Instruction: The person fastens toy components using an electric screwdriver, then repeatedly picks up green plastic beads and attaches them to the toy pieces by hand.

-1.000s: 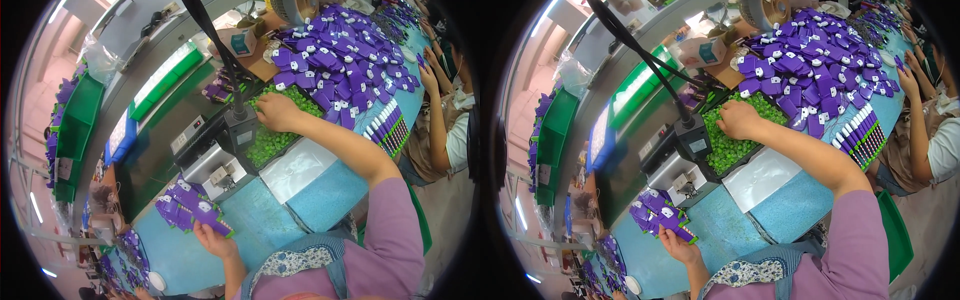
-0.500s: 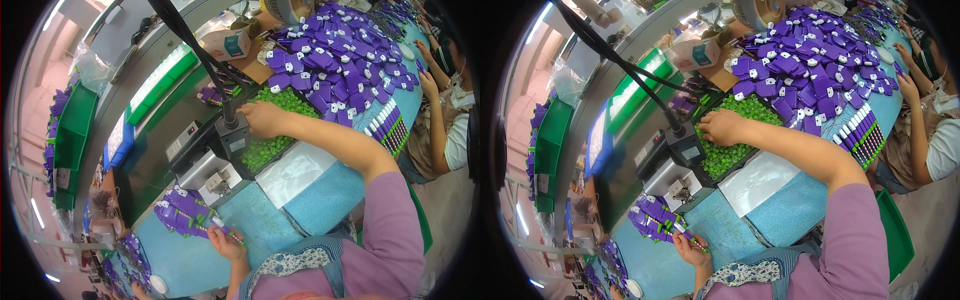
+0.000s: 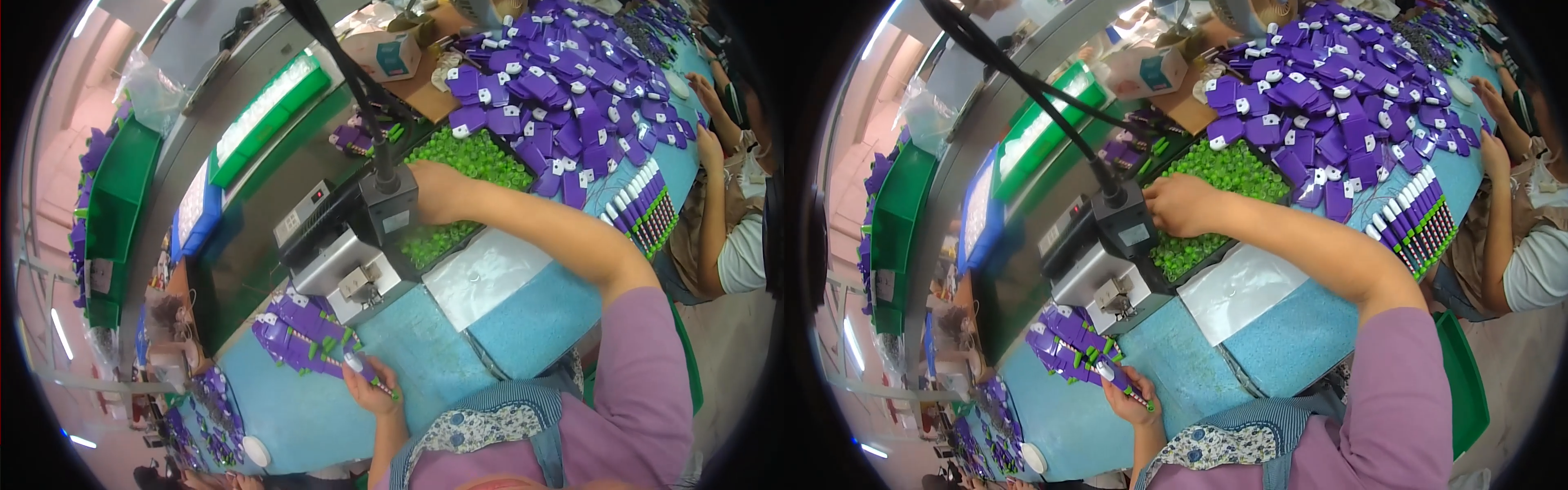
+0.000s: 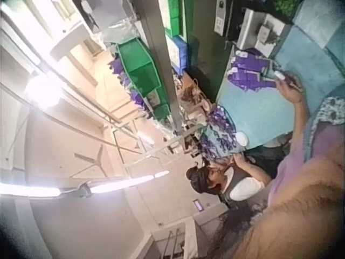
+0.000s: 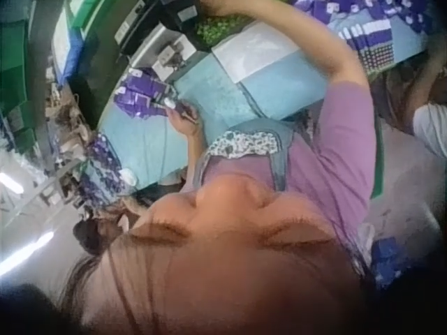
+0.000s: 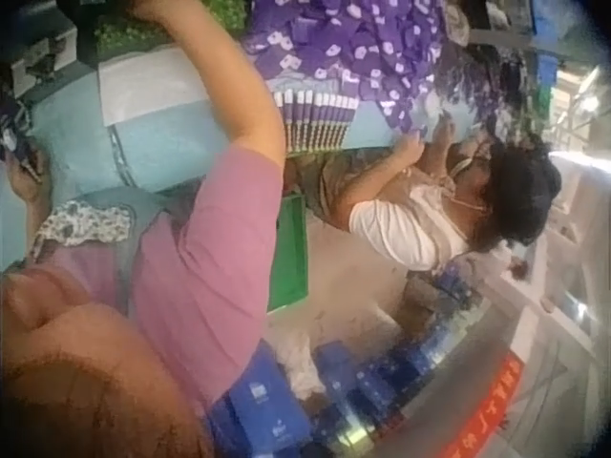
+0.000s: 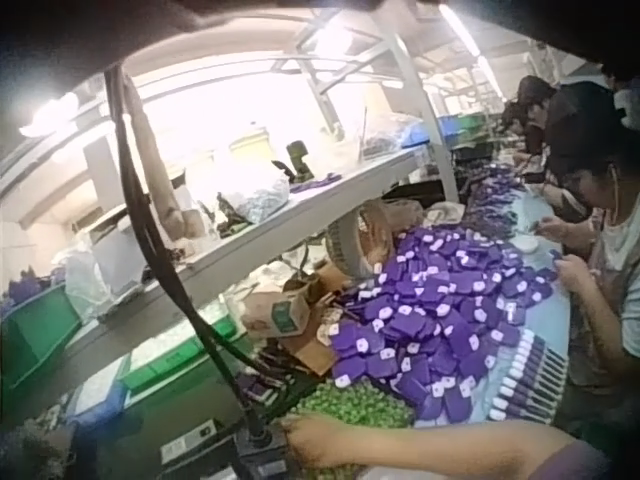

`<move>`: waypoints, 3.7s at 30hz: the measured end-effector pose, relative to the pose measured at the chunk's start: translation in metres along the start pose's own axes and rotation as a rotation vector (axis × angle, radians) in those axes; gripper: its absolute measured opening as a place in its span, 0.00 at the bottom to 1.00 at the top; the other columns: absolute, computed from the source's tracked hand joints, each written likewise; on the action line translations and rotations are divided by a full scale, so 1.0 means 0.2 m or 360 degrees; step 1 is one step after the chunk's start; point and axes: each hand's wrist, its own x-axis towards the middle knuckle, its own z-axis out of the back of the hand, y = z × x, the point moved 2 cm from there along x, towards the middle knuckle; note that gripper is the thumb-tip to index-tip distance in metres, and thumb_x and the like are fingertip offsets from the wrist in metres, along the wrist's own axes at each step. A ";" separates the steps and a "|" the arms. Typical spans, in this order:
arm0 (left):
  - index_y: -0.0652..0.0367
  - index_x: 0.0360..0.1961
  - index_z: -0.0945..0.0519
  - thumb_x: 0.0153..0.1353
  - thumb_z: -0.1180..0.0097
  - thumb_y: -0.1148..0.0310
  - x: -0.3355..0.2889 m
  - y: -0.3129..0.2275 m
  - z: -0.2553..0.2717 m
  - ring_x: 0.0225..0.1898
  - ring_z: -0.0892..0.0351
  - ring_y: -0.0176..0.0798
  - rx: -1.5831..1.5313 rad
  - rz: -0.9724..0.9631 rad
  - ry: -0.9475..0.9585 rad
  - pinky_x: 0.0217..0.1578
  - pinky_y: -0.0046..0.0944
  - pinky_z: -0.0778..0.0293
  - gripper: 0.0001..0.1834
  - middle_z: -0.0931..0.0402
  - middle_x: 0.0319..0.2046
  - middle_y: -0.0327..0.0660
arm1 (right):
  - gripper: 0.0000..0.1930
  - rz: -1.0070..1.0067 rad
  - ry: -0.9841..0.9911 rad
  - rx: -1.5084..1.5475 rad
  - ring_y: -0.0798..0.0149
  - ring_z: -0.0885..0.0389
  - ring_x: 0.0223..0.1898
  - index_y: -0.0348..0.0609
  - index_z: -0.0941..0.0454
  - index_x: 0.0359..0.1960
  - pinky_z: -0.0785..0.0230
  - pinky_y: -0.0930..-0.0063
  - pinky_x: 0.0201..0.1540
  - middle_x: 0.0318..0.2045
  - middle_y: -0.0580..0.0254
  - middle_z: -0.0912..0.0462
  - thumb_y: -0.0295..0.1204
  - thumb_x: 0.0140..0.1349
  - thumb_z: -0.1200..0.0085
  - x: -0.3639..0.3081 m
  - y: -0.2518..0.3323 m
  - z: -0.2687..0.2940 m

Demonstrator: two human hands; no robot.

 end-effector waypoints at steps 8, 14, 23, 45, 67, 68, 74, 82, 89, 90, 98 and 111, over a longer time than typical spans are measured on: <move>0.60 0.45 0.30 0.69 0.60 0.66 -0.02 -0.02 -0.04 0.11 0.39 0.32 0.0069 0.0045 -0.0051 0.09 0.28 0.45 0.11 0.30 0.22 0.44 | 0.18 0.0403 -0.0354 0.0385 0.51 0.34 0.59 0.49 0.20 0.43 0.44 0.54 0.61 0.55 0.55 0.28 0.38 0.50 0.43 -0.03 0.00 -0.10; 0.60 0.43 0.30 0.70 0.59 0.64 -0.01 -0.03 -0.05 0.10 0.39 0.32 -0.0001 0.0034 0.0007 0.08 0.28 0.46 0.11 0.31 0.20 0.43 | 0.26 0.0359 -0.0134 0.0835 0.50 0.32 0.58 0.51 0.19 0.43 0.51 0.49 0.65 0.56 0.55 0.27 0.47 0.41 0.33 0.00 0.01 -0.10; 0.61 0.43 0.31 0.70 0.59 0.64 -0.01 -0.02 -0.03 0.12 0.37 0.32 0.0010 0.0074 -0.0004 0.09 0.28 0.44 0.10 0.29 0.26 0.44 | 0.27 0.0421 -0.0436 0.0833 0.44 0.28 0.53 0.47 0.24 0.47 0.36 0.57 0.58 0.50 0.53 0.23 0.34 0.41 0.31 -0.03 0.00 -0.13; 0.63 0.42 0.29 0.70 0.60 0.66 0.01 -0.02 -0.02 0.09 0.41 0.31 -0.0086 0.0131 -0.0057 0.08 0.29 0.47 0.11 0.30 0.23 0.44 | 0.18 0.0168 -0.0101 0.2088 0.52 0.22 0.43 0.45 0.24 0.40 0.28 0.64 0.46 0.39 0.56 0.21 0.23 0.45 0.36 0.05 0.00 -0.20; 0.60 0.41 0.30 0.70 0.58 0.66 0.00 -0.02 -0.01 0.12 0.37 0.31 -0.0006 0.0142 -0.0045 0.08 0.28 0.44 0.09 0.28 0.25 0.42 | 0.11 0.0344 -0.0567 -0.0183 0.49 0.29 0.45 0.47 0.22 0.36 0.31 0.52 0.43 0.38 0.56 0.25 0.36 0.52 0.42 -0.11 -0.13 -0.12; 0.58 0.41 0.30 0.70 0.57 0.66 0.00 -0.03 0.00 0.16 0.34 0.30 -0.0016 0.0163 -0.0015 0.09 0.27 0.41 0.08 0.27 0.27 0.41 | 0.11 0.0342 -0.0557 -0.0175 0.49 0.29 0.45 0.47 0.22 0.36 0.31 0.52 0.43 0.38 0.56 0.25 0.36 0.52 0.42 -0.10 -0.10 -0.11; 0.58 0.41 0.30 0.70 0.56 0.66 0.01 -0.03 -0.01 0.15 0.34 0.29 -0.0001 0.0161 -0.0051 0.09 0.27 0.41 0.08 0.28 0.26 0.40 | 0.10 -0.0085 -0.0555 -0.0161 0.47 0.20 0.36 0.45 0.23 0.34 0.26 0.55 0.37 0.36 0.52 0.22 0.31 0.50 0.43 -0.07 -0.08 -0.07; 0.62 0.42 0.28 0.70 0.59 0.65 0.02 -0.03 -0.04 0.09 0.40 0.30 0.0027 0.0172 -0.0088 0.08 0.28 0.48 0.11 0.29 0.22 0.41 | 0.12 -0.0444 -0.0934 0.0484 0.41 0.21 0.37 0.42 0.22 0.41 0.28 0.59 0.41 0.36 0.43 0.19 0.35 0.59 0.46 0.01 -0.28 -0.03; 0.62 0.42 0.28 0.70 0.60 0.65 -0.01 -0.05 0.02 0.08 0.40 0.30 -0.0052 0.0283 -0.0144 0.08 0.29 0.48 0.12 0.28 0.22 0.41 | 0.12 -0.1098 -0.1007 0.1874 0.77 0.35 0.17 0.46 0.23 0.34 0.51 0.81 0.15 0.22 0.71 0.26 0.42 0.63 0.47 -0.12 -0.06 0.14; 0.62 0.42 0.28 0.70 0.60 0.65 -0.02 -0.05 0.02 0.08 0.40 0.30 -0.0066 0.0288 -0.0133 0.08 0.29 0.48 0.12 0.28 0.22 0.41 | 0.13 -0.1097 -0.1016 0.1946 0.77 0.35 0.17 0.45 0.24 0.35 0.51 0.82 0.15 0.22 0.71 0.26 0.42 0.64 0.48 -0.17 -0.03 0.16; 0.63 0.43 0.29 0.71 0.62 0.64 -0.05 -0.13 -0.03 0.09 0.40 0.31 -0.0096 0.0426 -0.0088 0.09 0.30 0.46 0.14 0.29 0.23 0.42 | 0.13 -0.1116 -0.0661 0.1990 0.80 0.35 0.16 0.44 0.24 0.38 0.47 0.85 0.16 0.24 0.67 0.21 0.40 0.67 0.49 -0.55 0.44 -0.11; 0.62 0.42 0.28 0.71 0.59 0.66 -0.07 -0.13 -0.02 0.10 0.38 0.30 -0.0221 0.0482 -0.0093 0.10 0.27 0.46 0.11 0.27 0.24 0.41 | 0.08 -0.0140 -0.0826 0.0124 0.58 0.25 0.28 0.44 0.26 0.33 0.31 0.66 0.25 0.27 0.63 0.27 0.31 0.55 0.41 -0.33 0.82 -0.63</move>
